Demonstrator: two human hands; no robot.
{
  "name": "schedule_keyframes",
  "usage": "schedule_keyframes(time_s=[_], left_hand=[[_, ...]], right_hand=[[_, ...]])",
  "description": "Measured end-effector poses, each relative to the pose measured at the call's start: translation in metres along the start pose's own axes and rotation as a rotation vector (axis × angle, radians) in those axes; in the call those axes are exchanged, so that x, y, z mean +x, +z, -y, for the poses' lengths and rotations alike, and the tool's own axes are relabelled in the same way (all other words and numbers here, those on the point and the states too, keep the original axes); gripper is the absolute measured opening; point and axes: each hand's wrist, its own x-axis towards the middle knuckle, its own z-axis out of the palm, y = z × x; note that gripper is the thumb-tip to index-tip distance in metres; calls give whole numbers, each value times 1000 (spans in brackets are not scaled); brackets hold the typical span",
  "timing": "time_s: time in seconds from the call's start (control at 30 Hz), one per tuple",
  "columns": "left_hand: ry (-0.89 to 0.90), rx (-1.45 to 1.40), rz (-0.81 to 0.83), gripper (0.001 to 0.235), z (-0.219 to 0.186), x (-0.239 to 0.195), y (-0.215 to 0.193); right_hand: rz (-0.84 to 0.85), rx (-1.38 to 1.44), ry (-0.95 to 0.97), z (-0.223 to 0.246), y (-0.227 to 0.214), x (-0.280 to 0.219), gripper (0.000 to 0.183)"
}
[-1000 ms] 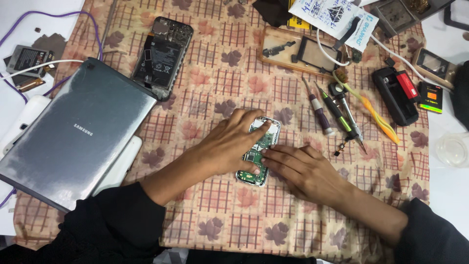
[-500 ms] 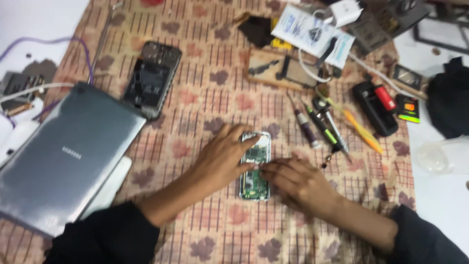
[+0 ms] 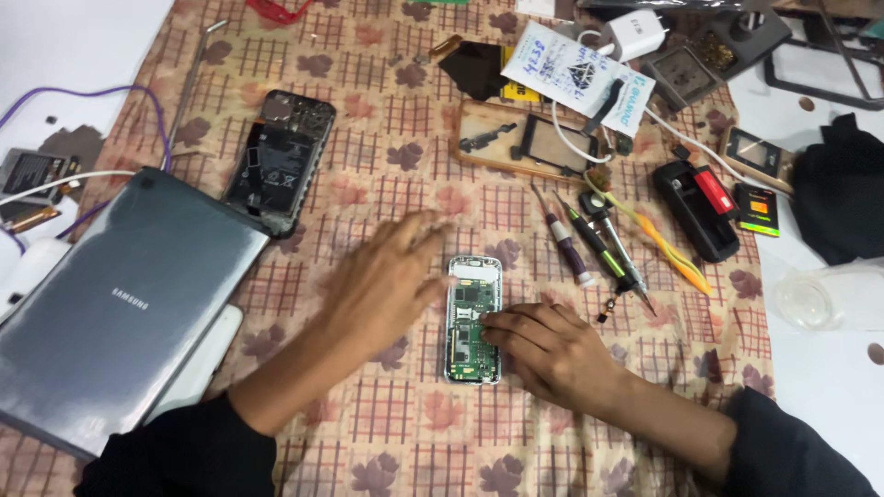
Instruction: The person disassembles a mobile phone, removes the motherboard, cleans it with a brush and spray, then reassembles the phone with the battery and back cover. The person also briefly handles a second phone's internal components.
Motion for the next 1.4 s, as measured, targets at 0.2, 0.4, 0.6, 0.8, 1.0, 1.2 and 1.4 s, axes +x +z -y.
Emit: schedule_keyframes(time_s=[0.2, 0.4, 0.6, 0.8, 1.0, 1.2, 1.4], left_hand=[[-197, 137, 71, 41, 22, -1, -20], [-229, 232, -50, 37, 26, 5, -25], [-203, 199, 54, 36, 25, 7, -11], [-91, 108, 121, 48, 9, 5, -1], [8, -2, 130, 56, -2, 0, 7], [209, 64, 383, 82, -16, -2, 9], [128, 105, 537, 96, -22, -6, 8]], right_hand=[[-2, -22, -4, -2, 3, -1, 49], [-56, -29, -12, -3, 9, -2, 42], [-121, -47, -52, 1, -1, 0, 37], [-261, -17, -131, 36, -51, -14, 28], [-200, 49, -68, 60, -72, -18, 30], [-131, 64, 120, 60, -108, -13, 33], [47, -336, 795, -68, -142, -12, 38]])
